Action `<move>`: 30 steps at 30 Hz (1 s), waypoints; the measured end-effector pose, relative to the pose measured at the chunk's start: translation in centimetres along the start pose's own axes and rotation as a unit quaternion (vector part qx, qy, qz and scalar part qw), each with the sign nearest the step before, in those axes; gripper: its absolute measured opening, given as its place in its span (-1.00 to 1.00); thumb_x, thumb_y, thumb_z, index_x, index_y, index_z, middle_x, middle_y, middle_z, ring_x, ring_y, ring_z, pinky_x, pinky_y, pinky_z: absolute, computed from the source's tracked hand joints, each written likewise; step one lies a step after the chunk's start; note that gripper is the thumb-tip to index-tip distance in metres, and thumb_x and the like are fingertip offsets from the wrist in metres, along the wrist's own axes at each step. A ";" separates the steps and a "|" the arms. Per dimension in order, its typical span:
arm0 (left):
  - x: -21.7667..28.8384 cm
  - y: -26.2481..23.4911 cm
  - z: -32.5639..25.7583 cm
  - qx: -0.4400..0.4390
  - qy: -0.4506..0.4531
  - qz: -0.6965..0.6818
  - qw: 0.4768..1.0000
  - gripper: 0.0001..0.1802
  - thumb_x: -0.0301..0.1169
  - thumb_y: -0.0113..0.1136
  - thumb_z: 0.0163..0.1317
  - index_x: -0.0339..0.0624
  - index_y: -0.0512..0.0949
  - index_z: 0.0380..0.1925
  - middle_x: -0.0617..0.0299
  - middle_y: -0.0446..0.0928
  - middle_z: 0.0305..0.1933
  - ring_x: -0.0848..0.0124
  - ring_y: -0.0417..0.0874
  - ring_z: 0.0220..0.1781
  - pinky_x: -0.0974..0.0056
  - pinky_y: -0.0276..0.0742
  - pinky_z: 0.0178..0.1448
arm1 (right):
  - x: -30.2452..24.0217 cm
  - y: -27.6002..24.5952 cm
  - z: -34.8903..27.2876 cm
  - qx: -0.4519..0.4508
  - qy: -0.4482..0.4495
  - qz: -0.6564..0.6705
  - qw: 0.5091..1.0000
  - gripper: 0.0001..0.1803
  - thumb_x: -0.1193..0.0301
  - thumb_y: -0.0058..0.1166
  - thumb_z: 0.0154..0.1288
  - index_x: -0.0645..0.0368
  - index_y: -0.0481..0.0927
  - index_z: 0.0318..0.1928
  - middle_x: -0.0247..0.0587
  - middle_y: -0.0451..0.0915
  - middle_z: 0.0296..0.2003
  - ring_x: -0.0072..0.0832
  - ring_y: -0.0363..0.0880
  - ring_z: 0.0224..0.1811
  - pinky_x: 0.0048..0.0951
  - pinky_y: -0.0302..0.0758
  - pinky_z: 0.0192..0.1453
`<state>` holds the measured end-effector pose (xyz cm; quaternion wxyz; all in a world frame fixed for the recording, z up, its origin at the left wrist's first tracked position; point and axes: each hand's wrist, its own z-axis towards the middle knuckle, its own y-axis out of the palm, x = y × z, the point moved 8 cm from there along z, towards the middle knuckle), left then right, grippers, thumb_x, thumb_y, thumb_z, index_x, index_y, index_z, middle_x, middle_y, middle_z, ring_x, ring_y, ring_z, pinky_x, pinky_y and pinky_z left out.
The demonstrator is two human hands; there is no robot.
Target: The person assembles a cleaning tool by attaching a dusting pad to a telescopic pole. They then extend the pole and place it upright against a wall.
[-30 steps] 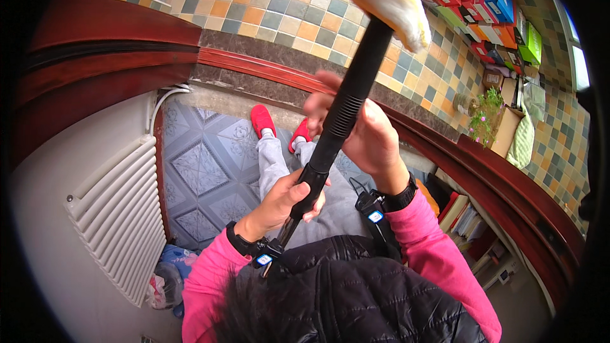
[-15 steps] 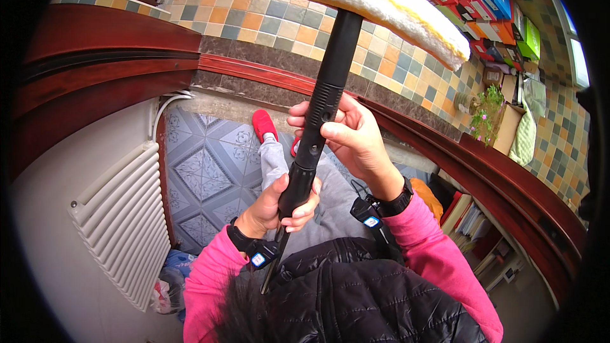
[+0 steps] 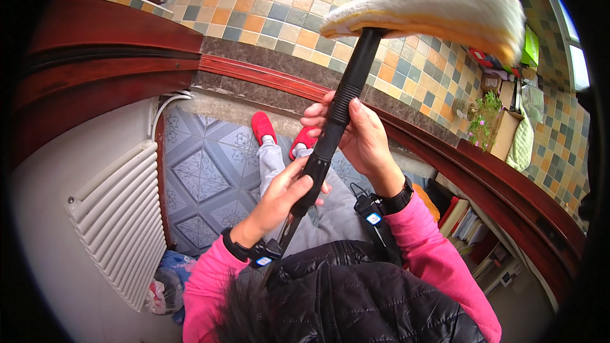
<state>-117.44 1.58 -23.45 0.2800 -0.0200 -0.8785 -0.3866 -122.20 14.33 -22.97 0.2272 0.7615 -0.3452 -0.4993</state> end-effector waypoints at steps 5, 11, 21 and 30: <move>0.5 1.1 1.3 -0.138 -0.053 -0.086 0.985 -0.60 -0.18 0.02 0.38 -0.30 0.36 -0.01 0.12 0.54 -0.36 0.40 0.61 -0.40 0.39 0.56 -0.33 | 2.0 1.9 -1.0 -0.098 0.069 0.004 0.993 -0.44 0.04 -0.18 0.43 0.28 0.28 0.15 0.28 0.40 0.12 -0.04 0.50 0.12 -0.13 0.46 0.21; 1.5 0.3 2.1 -0.025 -0.014 0.088 0.996 -0.71 -0.24 0.03 0.39 -0.22 0.38 -0.07 0.31 0.44 -0.53 0.54 0.47 -0.59 0.45 0.38 -0.50 | -0.2 1.2 0.4 -0.048 0.031 0.010 0.998 -0.40 0.08 -0.27 0.46 0.23 0.14 0.32 0.03 0.40 0.16 -0.10 0.37 0.25 -0.06 0.31 0.32; 1.3 0.1 0.6 0.075 0.007 0.275 0.959 -0.66 -0.15 0.03 0.37 -0.21 0.37 -0.12 0.27 0.43 -0.66 0.51 0.48 -0.67 0.36 0.35 -0.56 | -1.7 1.2 2.0 -0.016 -0.036 0.069 0.997 -0.58 0.25 -0.21 0.48 0.22 0.24 0.20 -0.24 0.43 -0.31 -0.49 0.41 -0.29 -0.36 0.41 -0.11; 2.3 -0.7 0.8 0.136 0.087 0.371 0.914 -0.69 -0.19 0.05 0.36 -0.20 0.37 -0.13 0.14 0.47 -0.60 0.27 0.56 -0.57 0.24 0.40 -0.50 | 0.0 -0.5 0.0 0.058 0.054 -0.218 0.973 -0.43 0.41 0.05 0.29 0.27 0.25 0.27 -0.09 0.56 -0.11 -0.41 0.55 -0.03 -0.37 0.50 0.09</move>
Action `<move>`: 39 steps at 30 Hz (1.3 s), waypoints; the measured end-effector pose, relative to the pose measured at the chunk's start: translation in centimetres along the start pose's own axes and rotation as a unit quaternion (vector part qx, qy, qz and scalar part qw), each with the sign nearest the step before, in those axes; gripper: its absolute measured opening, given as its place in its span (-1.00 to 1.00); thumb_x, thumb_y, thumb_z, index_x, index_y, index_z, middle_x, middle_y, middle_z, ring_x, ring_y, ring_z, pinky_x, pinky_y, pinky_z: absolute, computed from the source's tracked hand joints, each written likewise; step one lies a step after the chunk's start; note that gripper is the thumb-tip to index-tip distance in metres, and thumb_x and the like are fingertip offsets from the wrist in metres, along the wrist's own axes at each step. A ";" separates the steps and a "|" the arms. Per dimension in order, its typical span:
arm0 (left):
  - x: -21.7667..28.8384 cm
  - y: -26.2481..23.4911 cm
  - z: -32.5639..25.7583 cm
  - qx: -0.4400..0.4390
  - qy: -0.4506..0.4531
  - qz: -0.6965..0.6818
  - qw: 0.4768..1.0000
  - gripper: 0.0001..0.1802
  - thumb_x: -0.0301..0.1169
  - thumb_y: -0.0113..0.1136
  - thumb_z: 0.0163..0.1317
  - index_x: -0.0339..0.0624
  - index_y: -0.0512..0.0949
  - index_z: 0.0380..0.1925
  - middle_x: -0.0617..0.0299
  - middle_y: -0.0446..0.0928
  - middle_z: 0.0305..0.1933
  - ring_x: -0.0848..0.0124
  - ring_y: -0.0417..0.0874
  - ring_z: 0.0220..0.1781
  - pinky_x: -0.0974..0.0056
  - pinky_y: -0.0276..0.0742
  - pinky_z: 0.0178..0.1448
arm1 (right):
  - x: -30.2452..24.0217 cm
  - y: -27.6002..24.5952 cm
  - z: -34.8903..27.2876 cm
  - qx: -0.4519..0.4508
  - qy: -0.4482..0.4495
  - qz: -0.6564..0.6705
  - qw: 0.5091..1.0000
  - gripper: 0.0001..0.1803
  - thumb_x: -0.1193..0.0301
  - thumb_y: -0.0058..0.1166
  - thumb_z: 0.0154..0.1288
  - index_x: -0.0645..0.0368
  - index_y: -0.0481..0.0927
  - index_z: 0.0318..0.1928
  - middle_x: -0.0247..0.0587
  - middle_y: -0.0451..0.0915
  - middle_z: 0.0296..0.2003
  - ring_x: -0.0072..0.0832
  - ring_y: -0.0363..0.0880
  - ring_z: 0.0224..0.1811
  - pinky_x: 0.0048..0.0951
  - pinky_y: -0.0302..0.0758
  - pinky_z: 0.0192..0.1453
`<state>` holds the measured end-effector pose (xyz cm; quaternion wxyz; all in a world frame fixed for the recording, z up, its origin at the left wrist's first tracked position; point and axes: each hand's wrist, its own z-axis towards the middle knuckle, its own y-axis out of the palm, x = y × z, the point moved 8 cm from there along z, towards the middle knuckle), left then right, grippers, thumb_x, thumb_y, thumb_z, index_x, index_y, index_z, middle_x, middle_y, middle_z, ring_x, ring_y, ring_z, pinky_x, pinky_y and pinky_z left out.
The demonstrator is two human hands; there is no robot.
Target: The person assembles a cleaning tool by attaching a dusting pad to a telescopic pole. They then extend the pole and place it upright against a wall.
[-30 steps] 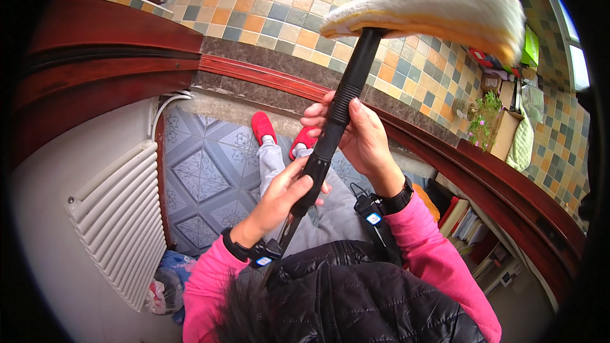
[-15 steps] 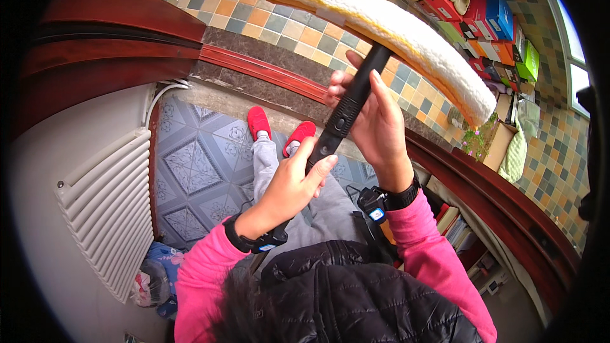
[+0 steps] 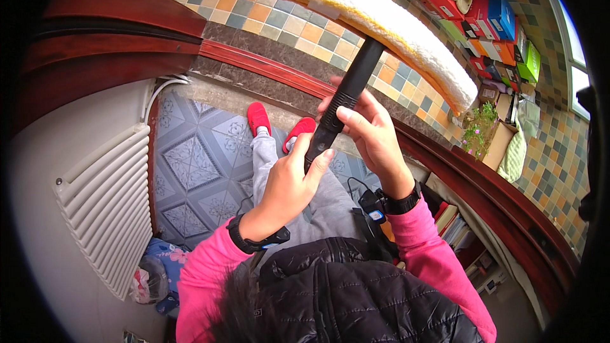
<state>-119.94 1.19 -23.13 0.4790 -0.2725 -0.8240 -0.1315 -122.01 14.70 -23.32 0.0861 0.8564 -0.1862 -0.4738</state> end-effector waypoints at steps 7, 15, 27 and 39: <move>0.2 -0.1 -0.1 0.004 0.028 0.070 0.997 -0.71 -0.20 0.06 0.36 -0.20 0.37 -0.15 0.27 0.42 -0.64 0.49 0.50 -0.63 0.33 0.38 -0.53 | 0.3 -0.6 -0.7 -0.013 -0.001 0.012 1.000 -0.45 0.46 0.08 0.24 0.30 0.31 0.23 -0.04 0.59 -0.09 -0.37 0.59 -0.04 -0.35 0.51 0.11; -0.6 0.5 -0.2 -0.030 -0.022 0.052 0.998 -0.69 -0.18 0.06 0.34 -0.17 0.38 -0.12 -0.09 0.56 -0.43 -0.06 0.63 -0.36 0.06 0.46 -0.38 | 0.6 -0.9 -1.1 -0.031 -0.013 0.021 0.999 -0.35 0.48 0.15 0.16 0.31 0.26 0.26 -0.01 0.59 -0.09 -0.31 0.59 -0.01 -0.27 0.48 0.16; -0.6 0.9 -0.4 -0.018 0.007 0.044 0.999 -0.72 -0.21 0.06 0.36 -0.20 0.36 -0.17 0.27 0.45 -0.62 0.49 0.51 -0.64 0.35 0.40 -0.52 | 0.9 -1.1 -1.4 -0.014 -0.025 0.009 1.000 -0.31 0.46 0.19 0.14 0.30 0.23 0.27 0.01 0.59 -0.11 -0.32 0.60 -0.04 -0.28 0.53 0.12; -0.7 1.0 -0.3 -0.028 -0.019 0.045 0.998 -0.69 -0.20 0.08 0.33 -0.19 0.37 -0.13 -0.07 0.55 -0.49 -0.03 0.64 -0.41 0.07 0.44 -0.40 | 0.5 -1.1 -1.5 -0.020 -0.038 0.024 0.999 -0.29 0.46 0.15 0.13 0.28 0.19 0.29 0.06 0.56 -0.07 -0.23 0.60 -0.02 -0.23 0.52 0.14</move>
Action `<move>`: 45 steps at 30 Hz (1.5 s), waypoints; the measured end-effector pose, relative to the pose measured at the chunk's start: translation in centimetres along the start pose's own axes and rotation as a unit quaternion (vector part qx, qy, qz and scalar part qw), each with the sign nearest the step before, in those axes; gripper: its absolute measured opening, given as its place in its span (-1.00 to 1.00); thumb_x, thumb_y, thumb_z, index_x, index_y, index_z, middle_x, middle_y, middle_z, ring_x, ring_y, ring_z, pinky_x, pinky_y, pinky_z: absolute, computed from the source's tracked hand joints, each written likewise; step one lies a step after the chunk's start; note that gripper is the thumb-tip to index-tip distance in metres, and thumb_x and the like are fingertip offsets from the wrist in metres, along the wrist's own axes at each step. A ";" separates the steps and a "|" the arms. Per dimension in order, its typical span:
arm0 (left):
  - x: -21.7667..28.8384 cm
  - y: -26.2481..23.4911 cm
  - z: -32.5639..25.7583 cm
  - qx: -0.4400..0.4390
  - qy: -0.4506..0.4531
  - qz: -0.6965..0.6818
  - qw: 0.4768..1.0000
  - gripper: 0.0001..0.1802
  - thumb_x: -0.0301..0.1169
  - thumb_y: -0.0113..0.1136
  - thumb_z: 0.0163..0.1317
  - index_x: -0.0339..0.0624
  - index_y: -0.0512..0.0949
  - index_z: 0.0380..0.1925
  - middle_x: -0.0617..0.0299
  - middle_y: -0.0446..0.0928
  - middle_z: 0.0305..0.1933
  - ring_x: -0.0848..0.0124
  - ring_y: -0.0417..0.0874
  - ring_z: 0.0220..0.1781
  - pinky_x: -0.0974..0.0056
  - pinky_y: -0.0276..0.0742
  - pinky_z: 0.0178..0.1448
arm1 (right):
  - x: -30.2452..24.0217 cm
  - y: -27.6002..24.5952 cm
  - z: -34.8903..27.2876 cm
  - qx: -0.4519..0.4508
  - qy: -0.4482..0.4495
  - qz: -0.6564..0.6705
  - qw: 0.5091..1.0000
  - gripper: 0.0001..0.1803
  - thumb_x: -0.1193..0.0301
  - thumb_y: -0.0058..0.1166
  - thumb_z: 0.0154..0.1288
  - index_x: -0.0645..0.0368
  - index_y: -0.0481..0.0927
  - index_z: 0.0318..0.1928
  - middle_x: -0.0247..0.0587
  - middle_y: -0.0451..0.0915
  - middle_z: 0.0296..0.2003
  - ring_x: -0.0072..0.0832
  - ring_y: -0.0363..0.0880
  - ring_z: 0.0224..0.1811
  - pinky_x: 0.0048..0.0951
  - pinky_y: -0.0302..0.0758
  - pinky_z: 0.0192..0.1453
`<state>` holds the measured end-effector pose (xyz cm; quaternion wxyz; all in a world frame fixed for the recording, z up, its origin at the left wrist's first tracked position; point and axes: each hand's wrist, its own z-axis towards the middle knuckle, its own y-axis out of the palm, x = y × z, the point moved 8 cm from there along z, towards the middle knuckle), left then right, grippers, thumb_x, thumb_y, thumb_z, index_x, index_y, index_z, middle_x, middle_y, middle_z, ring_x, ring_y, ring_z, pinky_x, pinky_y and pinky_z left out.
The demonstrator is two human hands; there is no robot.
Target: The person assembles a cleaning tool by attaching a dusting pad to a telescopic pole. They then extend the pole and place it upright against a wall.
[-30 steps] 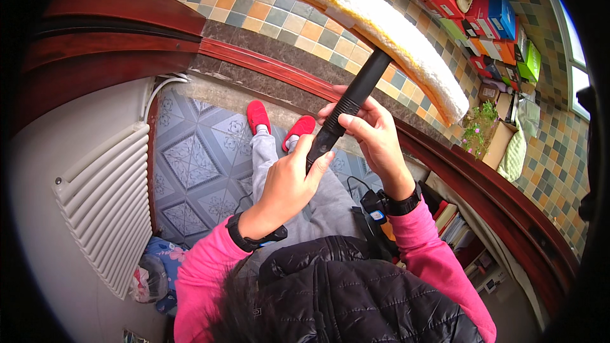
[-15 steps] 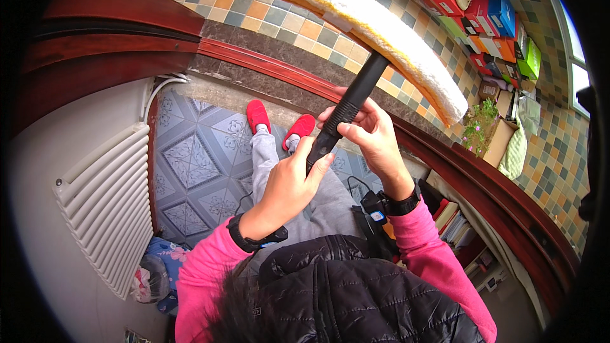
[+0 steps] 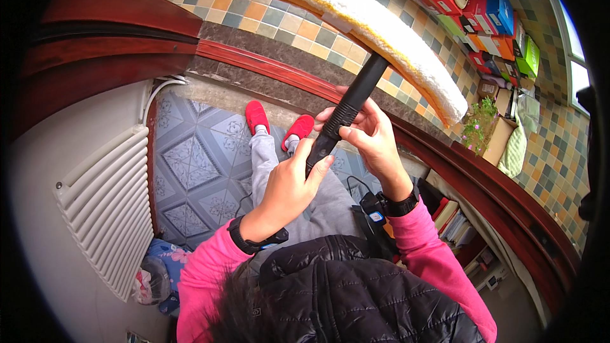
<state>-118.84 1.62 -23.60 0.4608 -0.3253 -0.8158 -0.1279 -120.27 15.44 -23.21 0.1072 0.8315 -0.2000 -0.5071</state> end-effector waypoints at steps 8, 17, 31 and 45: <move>0.4 0.0 -0.1 0.005 -0.006 0.011 1.000 -0.70 -0.19 0.08 0.33 -0.18 0.37 -0.16 -0.07 0.54 -0.51 -0.05 0.63 -0.41 0.06 0.45 -0.41 | 0.4 -0.2 0.2 0.005 -0.004 0.001 1.000 -0.30 0.44 0.19 0.09 0.27 0.22 0.25 0.04 0.57 -0.12 -0.25 0.62 -0.07 -0.24 0.55 0.09; 0.8 0.0 0.0 0.020 0.010 0.042 0.999 -0.71 -0.20 0.09 0.32 -0.16 0.35 -0.17 -0.09 0.54 -0.51 -0.09 0.62 -0.42 0.00 0.44 -0.43 | 0.6 -0.5 0.0 0.039 -0.001 0.026 0.999 -0.30 0.54 0.09 0.02 0.25 0.21 0.24 0.04 0.56 -0.16 -0.21 0.64 -0.15 -0.22 0.58 0.03; 0.7 -0.2 -0.6 0.064 0.040 0.130 0.989 -0.71 -0.20 0.12 0.30 -0.13 0.37 -0.15 0.01 0.50 -0.61 -0.03 0.62 -0.49 0.06 0.42 -0.46 | 1.7 -0.5 0.2 0.062 0.053 0.105 0.991 -0.33 0.71 -0.12 -0.12 0.18 0.23 0.13 0.00 0.53 -0.24 -0.10 0.61 -0.16 -0.09 0.57 0.00; -1.7 -0.1 -0.6 0.021 -0.050 0.021 0.998 -0.68 -0.16 0.11 0.31 -0.16 0.35 -0.19 -0.04 0.50 -0.61 -0.04 0.62 -0.50 0.04 0.40 -0.48 | 1.9 0.4 1.6 -0.011 0.053 0.147 0.988 -0.31 0.75 -0.07 -0.13 0.13 0.25 0.13 -0.11 0.46 -0.23 -0.15 0.56 -0.05 -0.12 0.51 0.11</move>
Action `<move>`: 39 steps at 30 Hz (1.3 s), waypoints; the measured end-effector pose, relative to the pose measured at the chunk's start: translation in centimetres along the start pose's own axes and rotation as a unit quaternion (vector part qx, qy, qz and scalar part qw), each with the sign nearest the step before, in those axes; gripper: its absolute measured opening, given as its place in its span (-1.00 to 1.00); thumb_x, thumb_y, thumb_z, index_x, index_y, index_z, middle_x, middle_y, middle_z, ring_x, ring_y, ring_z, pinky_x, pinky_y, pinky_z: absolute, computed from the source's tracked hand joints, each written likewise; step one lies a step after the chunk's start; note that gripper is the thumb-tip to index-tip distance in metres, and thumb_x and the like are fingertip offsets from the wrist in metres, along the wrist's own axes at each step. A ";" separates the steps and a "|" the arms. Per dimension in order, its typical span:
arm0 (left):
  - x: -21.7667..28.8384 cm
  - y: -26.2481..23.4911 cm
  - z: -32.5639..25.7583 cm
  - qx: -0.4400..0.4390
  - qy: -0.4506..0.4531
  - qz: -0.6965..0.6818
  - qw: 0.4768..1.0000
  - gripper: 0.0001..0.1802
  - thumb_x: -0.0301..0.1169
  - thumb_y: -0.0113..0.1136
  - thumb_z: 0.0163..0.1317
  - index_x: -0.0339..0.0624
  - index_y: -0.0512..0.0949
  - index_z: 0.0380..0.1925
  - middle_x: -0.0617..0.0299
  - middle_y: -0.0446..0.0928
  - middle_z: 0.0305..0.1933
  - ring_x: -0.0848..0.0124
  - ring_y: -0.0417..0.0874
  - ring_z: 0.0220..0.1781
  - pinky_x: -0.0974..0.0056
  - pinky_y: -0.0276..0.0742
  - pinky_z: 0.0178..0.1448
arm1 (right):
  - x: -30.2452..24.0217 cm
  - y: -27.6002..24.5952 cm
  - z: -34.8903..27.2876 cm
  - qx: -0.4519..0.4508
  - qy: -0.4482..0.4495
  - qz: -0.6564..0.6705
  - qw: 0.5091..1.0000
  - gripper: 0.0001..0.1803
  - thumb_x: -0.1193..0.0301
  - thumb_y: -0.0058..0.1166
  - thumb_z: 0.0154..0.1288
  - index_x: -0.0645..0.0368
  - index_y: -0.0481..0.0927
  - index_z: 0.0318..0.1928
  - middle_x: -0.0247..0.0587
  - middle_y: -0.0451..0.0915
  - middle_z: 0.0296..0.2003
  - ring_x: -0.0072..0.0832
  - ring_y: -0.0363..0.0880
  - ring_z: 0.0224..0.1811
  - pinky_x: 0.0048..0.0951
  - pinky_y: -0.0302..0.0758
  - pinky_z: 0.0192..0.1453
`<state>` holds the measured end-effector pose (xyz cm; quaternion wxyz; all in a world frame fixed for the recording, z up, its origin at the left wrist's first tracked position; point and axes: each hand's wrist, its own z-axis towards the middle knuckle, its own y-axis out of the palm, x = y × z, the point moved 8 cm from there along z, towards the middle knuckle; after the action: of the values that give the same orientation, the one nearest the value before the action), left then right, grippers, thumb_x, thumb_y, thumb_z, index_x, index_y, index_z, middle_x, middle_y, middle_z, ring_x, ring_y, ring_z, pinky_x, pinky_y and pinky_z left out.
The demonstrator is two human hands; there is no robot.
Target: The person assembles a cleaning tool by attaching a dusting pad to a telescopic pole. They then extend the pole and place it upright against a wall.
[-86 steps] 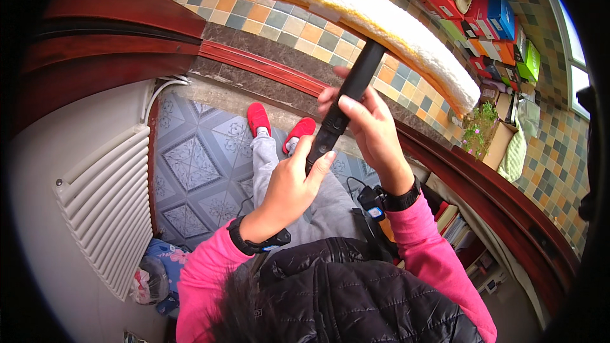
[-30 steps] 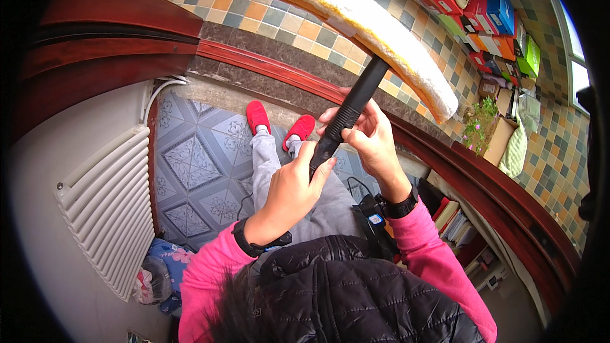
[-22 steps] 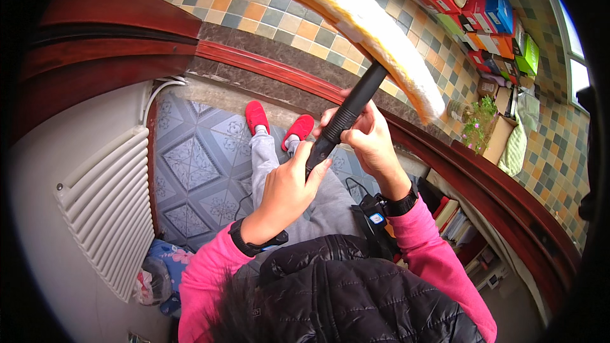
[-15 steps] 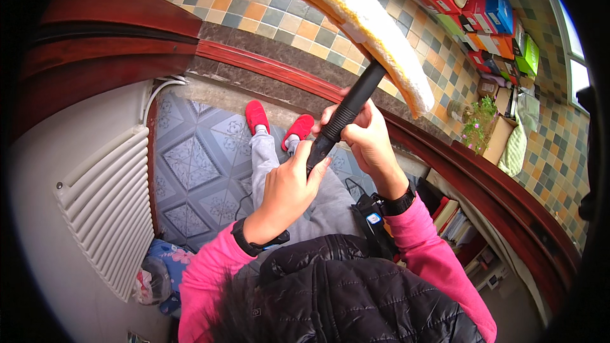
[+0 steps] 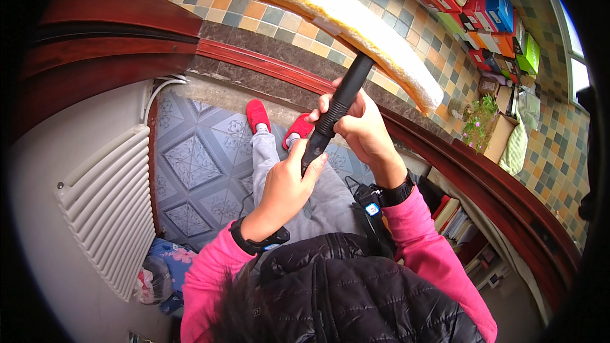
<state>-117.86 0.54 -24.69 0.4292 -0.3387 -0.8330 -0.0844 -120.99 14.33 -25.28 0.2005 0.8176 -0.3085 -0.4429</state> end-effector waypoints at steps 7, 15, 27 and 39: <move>0.2 -0.4 -0.2 -0.020 0.012 -0.010 1.000 -0.66 -0.16 0.09 0.32 -0.18 0.37 -0.11 -0.03 0.51 -0.61 -0.03 0.61 -0.52 0.07 0.41 -0.48 | -0.4 0.7 -0.1 -0.053 -0.024 -0.027 0.998 -0.24 0.70 0.14 -0.08 0.12 0.19 0.20 -0.08 0.50 -0.20 -0.12 0.59 -0.05 -0.10 0.50 0.12; 0.2 0.0 -1.2 -0.068 -0.042 -0.109 0.991 -0.76 -0.26 0.08 0.35 -0.20 0.40 -0.18 0.30 0.42 -0.65 0.53 0.45 -0.65 0.37 0.33 -0.54 | -0.3 0.7 -0.7 -0.016 -0.009 -0.026 0.999 -0.19 0.70 0.16 -0.17 0.11 0.19 0.19 -0.09 0.50 -0.23 -0.13 0.61 -0.12 -0.09 0.50 0.08; 0.0 1.0 -1.2 -0.023 0.027 -0.049 0.998 -0.77 -0.30 0.08 0.35 -0.22 0.40 -0.13 0.35 0.40 -0.65 0.63 0.40 -0.65 0.44 0.31 -0.56 | -0.1 0.0 0.4 0.233 -0.011 0.065 0.970 -0.64 0.21 0.10 0.32 -0.01 0.25 -0.50 -0.50 0.17 -0.74 -0.68 0.13 -0.78 -0.55 0.16 -0.66; -1.9 2.3 -1.1 -0.198 -0.088 -0.350 0.911 -0.67 -0.24 -0.04 0.42 -0.22 0.28 0.03 0.28 0.42 -0.52 0.51 0.52 -0.56 0.39 0.51 -0.42 | -0.7 -0.2 1.9 0.156 -0.070 0.006 0.985 -0.73 0.23 -0.04 0.42 0.12 0.30 -0.36 -0.38 0.29 -0.62 -0.61 0.28 -0.66 -0.48 0.36 -0.55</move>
<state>-114.84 0.86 -25.84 0.2212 -0.1089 -0.8990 -0.3621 -122.82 14.84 -25.97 0.0512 0.8038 -0.3919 -0.4447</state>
